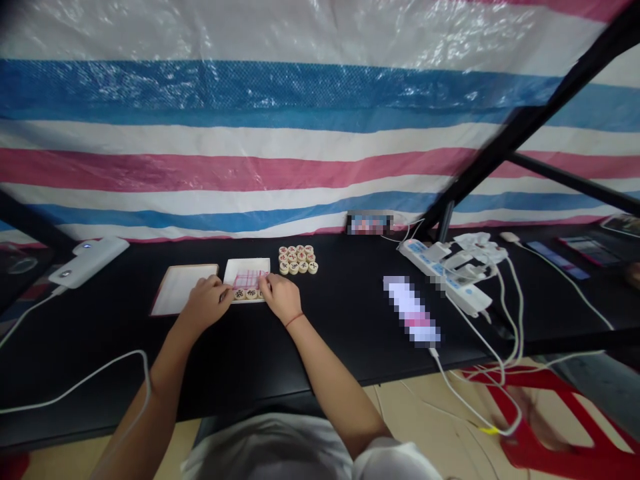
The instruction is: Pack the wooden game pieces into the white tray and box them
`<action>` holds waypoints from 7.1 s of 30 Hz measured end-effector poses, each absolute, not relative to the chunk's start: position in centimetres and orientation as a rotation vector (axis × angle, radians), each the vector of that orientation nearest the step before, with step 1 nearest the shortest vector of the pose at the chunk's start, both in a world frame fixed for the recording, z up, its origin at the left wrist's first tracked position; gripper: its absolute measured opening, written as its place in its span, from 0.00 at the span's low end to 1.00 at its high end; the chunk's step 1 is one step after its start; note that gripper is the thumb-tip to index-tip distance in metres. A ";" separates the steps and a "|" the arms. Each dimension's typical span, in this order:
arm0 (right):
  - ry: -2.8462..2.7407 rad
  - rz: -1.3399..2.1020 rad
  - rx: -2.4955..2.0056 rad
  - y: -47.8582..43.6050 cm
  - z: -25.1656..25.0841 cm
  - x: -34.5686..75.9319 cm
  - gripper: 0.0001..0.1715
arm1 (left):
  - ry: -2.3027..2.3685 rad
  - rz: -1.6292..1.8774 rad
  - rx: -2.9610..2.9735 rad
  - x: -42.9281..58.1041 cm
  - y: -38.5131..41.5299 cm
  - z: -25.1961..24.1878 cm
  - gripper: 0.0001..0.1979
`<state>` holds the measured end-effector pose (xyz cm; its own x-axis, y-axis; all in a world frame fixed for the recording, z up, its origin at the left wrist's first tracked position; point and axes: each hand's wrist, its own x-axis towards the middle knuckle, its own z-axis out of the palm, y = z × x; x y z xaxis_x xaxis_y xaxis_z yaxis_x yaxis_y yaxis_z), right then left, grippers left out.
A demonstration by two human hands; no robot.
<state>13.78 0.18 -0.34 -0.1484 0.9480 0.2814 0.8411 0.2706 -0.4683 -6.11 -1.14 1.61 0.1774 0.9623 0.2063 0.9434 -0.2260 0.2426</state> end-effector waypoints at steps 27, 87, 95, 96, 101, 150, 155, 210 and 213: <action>-2.005 0.276 -1.095 -0.8 0.5 14.3 0.18 | 1.460 1.110 1.623 -2.9 -0.8 2.2 0.16; -1.823 0.304 -1.514 0.7 -2.2 18.5 0.07 | 1.510 0.449 2.294 -4.8 -0.8 1.7 0.12; -1.934 0.368 -1.341 -0.9 0.4 16.8 0.16 | 1.684 0.494 2.363 -4.6 -1.0 1.7 0.18; -2.010 0.410 -1.327 -1.1 0.5 16.5 0.20 | 1.699 0.483 2.358 -4.6 -1.0 1.6 0.16; -2.206 0.355 -1.407 -1.2 0.0 15.4 0.21 | 1.695 0.503 2.389 -4.9 -0.9 1.0 0.14; -1.729 0.510 -1.259 -2.1 1.2 17.3 0.15 | 1.395 1.118 2.173 -1.3 -1.6 0.9 0.09; -1.802 0.569 -1.158 -2.6 1.3 15.6 0.13 | 1.340 1.077 2.244 -0.5 -1.9 0.4 0.08; -2.227 0.372 -1.320 -1.8 -0.7 15.8 0.17 | 1.643 0.530 2.485 -2.1 -1.7 1.2 0.12; -2.224 0.374 -1.335 -1.9 -0.7 15.8 0.17 | 1.523 0.611 2.451 -2.5 -1.4 1.1 0.10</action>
